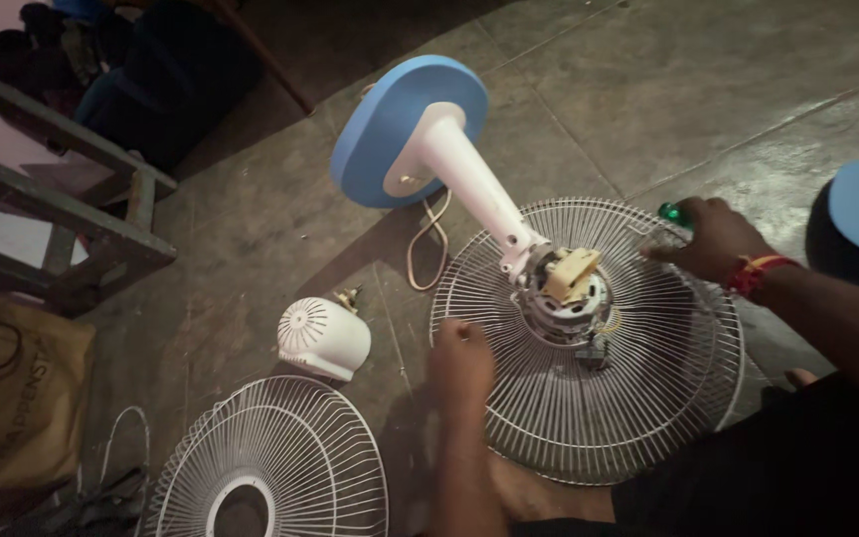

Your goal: The person uses a screwdriver to work on the motor housing of a disassembled electric fan. They repeatedly tighten and loosen screws on the central motor assembly while the fan blades and grilles lie nearby.

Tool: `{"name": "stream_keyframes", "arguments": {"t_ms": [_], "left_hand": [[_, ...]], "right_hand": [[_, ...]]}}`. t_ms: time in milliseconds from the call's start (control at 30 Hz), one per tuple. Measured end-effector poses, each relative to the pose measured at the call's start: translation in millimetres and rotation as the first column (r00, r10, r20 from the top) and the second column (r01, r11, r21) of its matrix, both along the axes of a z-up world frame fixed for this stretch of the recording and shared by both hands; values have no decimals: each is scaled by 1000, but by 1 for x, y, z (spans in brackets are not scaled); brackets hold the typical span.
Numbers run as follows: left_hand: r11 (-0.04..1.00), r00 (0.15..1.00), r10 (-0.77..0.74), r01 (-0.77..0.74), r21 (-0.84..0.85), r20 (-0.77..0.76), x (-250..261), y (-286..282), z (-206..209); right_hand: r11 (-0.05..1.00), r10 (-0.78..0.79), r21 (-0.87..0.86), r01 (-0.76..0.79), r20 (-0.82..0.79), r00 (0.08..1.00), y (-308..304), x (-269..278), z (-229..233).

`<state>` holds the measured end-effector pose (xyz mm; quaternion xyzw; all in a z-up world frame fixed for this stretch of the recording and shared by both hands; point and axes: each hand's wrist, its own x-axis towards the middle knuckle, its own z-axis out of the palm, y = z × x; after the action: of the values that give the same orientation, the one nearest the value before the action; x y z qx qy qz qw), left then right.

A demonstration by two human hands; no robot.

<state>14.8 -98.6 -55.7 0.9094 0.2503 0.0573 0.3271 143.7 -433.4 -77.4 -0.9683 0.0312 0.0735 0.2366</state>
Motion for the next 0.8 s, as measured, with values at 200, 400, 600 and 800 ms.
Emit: {"name": "stream_keyframes", "arguments": {"t_ms": [200,400,600,800], "left_hand": [[911,926,48,114,-397,375,-1,-52,20],[855,876,66,197,-479,477,2,-58,28],[857,872,77,191,-479,484,-1,-58,29],[844,873,73,204,-496,482,2,-57,25]], "right_hand": [[993,3,121,-2,-11,1000,13,-1,16],[993,-11,113,24,-119,993,9,-3,6],[995,1,101,14,-143,990,8,-3,4],[996,19,92,-8,-119,993,6,3,-2]]}}
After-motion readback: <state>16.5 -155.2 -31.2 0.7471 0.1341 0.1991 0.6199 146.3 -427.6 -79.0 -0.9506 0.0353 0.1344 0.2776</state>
